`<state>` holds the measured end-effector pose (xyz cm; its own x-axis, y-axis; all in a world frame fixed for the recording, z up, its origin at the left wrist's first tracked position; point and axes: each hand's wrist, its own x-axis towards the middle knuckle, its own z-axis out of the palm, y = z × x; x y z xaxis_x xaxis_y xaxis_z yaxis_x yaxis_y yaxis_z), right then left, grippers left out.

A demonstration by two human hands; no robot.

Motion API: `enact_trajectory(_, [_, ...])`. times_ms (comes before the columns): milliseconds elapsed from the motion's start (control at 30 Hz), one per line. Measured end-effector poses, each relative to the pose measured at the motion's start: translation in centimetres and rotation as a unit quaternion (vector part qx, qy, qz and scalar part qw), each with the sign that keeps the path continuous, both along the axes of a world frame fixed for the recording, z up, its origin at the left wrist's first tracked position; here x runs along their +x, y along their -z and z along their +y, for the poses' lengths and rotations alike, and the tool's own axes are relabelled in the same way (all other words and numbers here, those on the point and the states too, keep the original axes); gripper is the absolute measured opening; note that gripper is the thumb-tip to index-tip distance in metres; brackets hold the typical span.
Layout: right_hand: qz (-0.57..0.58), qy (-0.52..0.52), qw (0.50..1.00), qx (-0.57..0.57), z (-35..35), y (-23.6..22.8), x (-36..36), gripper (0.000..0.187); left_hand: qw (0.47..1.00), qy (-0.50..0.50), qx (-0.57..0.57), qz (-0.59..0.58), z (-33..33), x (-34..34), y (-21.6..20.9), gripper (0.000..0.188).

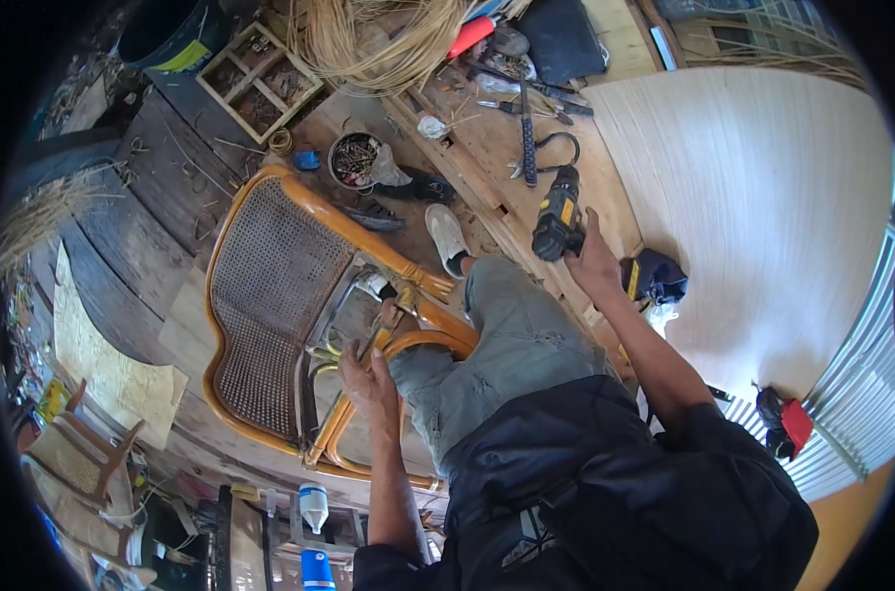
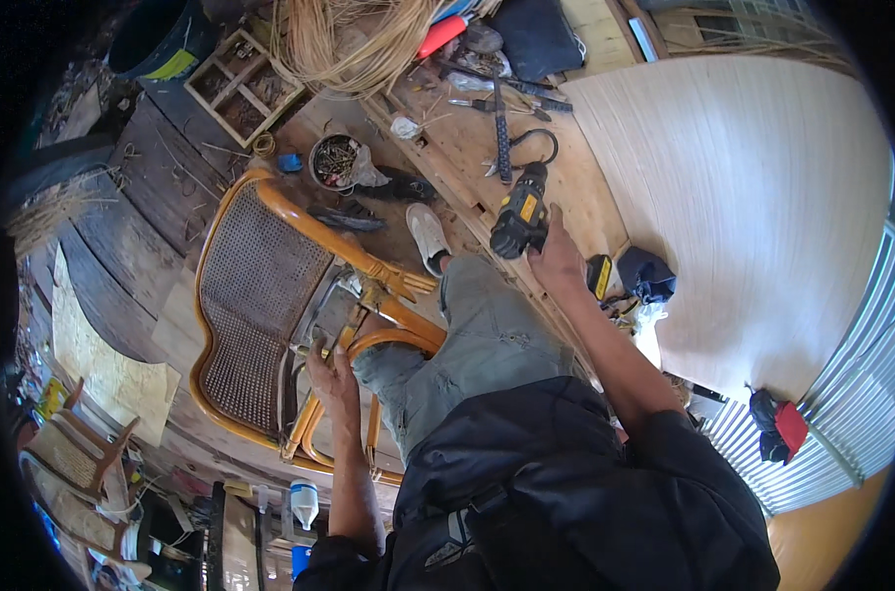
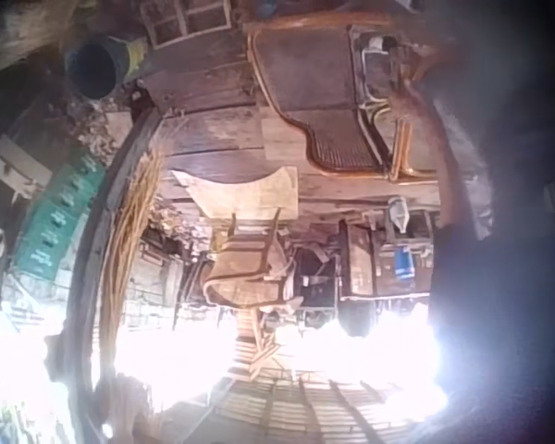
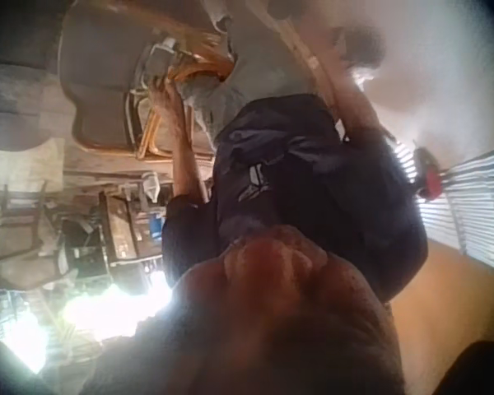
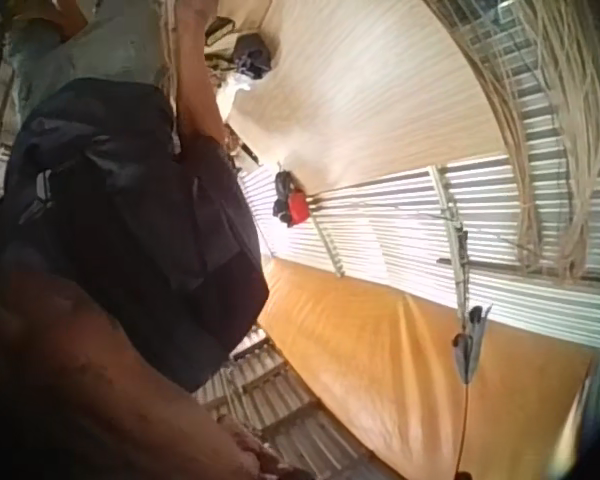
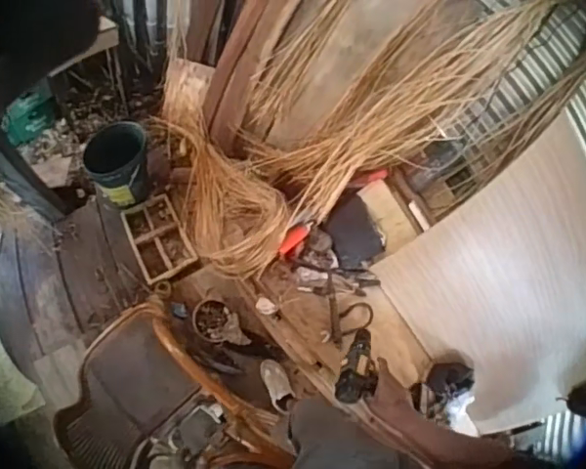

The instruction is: The person repairs a rattan chair by securing its frame with a cordless drill and hammer. They insert screws into the chair's joints and drive them in, occasionally using a hammer to tap the screws or adjust the frame. The person works on the chair's legs and seat supports, ensuring the structure is stable.

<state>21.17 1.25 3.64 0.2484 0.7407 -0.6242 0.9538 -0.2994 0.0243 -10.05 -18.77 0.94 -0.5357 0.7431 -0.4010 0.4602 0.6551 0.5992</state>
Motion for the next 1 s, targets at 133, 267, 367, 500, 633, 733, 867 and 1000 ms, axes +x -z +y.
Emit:
enact_trajectory(133, [-0.046, 0.079, 0.995, 0.033, -1.0, 10.0, 7.8, 0.084, 0.994, 0.051, -0.092, 0.024, 0.8, 0.9, 3.1, 0.041])
enact_trajectory(267, [-0.08, 0.158, 0.982, 0.074, -0.4, 16.4, 12.9, 0.081, 0.982, -0.046, -0.182, -0.016, 1.2, 1.0, 3.7, 0.043])
enact_trajectory(367, [-0.105, 0.198, 0.969, 0.104, -0.8, 21.2, 16.4, 0.081, 0.98, -0.071, -0.184, 0.007, 0.5, 1.3, 4.3, 0.048])
enact_trajectory(500, [-0.114, 0.247, 0.949, 0.159, -0.6, 26.4, 18.7, 0.082, 0.987, -0.058, -0.144, 0.041, 1.6, 1.8, 4.6, 0.051])
enact_trajectory(633, [-0.121, 0.28, 0.94, 0.153, 0.2, 28.6, 17.9, 0.082, 0.982, -0.047, -0.17, 0.068, 1.5, 2.0, 4.8, 0.051])
enact_trajectory(733, [-0.061, 0.237, 0.948, 0.202, -0.5, 29.6, 19.3, 0.083, 0.982, -0.06, -0.166, 0.063, 0.9, 1.9, 4.7, 0.051])
enact_trajectory(867, [-0.064, 0.264, 0.961, 0.05, 0.4, 27.8, 20.4, 0.082, 0.964, -0.038, -0.259, 0.049, 1.0, 1.7, 3.9, 0.034])
enact_trajectory(1000, [0.0, 0.17, 0.962, 0.213, -0.3, 24.5, 20.4, 0.064, 0.965, -0.035, -0.258, -0.007, 3.2, 0.9, 3.7, 0.037])
